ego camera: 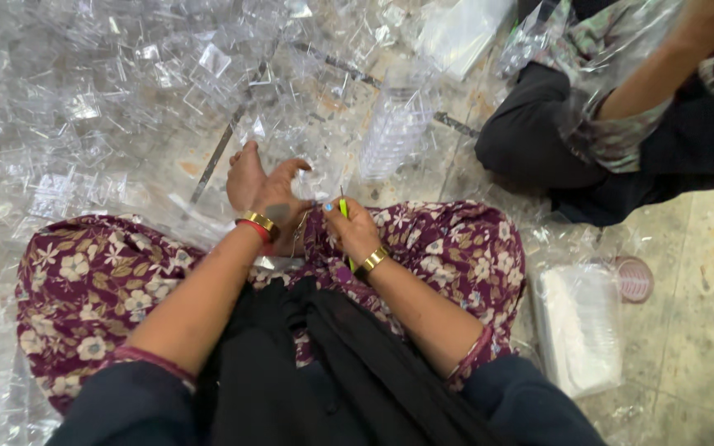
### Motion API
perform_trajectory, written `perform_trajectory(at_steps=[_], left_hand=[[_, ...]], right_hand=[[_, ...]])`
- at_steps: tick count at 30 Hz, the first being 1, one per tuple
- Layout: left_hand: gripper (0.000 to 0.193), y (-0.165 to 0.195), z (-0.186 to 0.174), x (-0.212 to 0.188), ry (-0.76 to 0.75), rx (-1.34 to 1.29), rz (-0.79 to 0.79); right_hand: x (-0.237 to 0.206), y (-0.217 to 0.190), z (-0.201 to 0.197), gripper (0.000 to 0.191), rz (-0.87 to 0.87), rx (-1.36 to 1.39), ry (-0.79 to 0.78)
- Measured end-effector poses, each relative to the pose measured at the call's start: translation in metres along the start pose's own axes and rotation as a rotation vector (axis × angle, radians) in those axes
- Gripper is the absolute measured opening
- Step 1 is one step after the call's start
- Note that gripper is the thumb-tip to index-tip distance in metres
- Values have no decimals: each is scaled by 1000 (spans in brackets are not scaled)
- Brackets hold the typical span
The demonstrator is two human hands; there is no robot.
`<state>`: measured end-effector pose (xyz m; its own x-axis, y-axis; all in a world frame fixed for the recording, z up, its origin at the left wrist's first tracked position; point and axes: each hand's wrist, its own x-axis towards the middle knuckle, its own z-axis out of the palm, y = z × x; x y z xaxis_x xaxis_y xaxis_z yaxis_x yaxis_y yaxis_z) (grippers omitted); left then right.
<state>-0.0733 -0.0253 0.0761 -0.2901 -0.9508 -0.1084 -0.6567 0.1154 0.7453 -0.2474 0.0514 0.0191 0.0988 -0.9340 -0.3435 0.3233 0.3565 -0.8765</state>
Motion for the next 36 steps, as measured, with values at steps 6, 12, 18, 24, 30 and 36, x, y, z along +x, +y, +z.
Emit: perform_trajectory(at_steps=[6, 12, 18, 24, 30, 36], left_hand=[[46, -13, 30, -6, -59, 214, 106], [40, -20, 32, -9, 97, 148, 146], [34, -23, 44, -5, 192, 187, 81], [50, -17, 24, 0, 293, 157, -197], [50, -23, 1, 10, 472, 220, -63], [44, -26, -8, 9, 462, -6, -263]], right_hand=[[0, -11, -10, 13, 60, 31, 11], [8, -10, 3, 12, 58, -48, 26], [4, -2, 3, 13, 70, -46, -24], [11, 2, -7, 19, -6, -358, -15], [7, 9, -5, 24, -14, -836, 159], [6, 6, -2, 29, -4, -948, 259]])
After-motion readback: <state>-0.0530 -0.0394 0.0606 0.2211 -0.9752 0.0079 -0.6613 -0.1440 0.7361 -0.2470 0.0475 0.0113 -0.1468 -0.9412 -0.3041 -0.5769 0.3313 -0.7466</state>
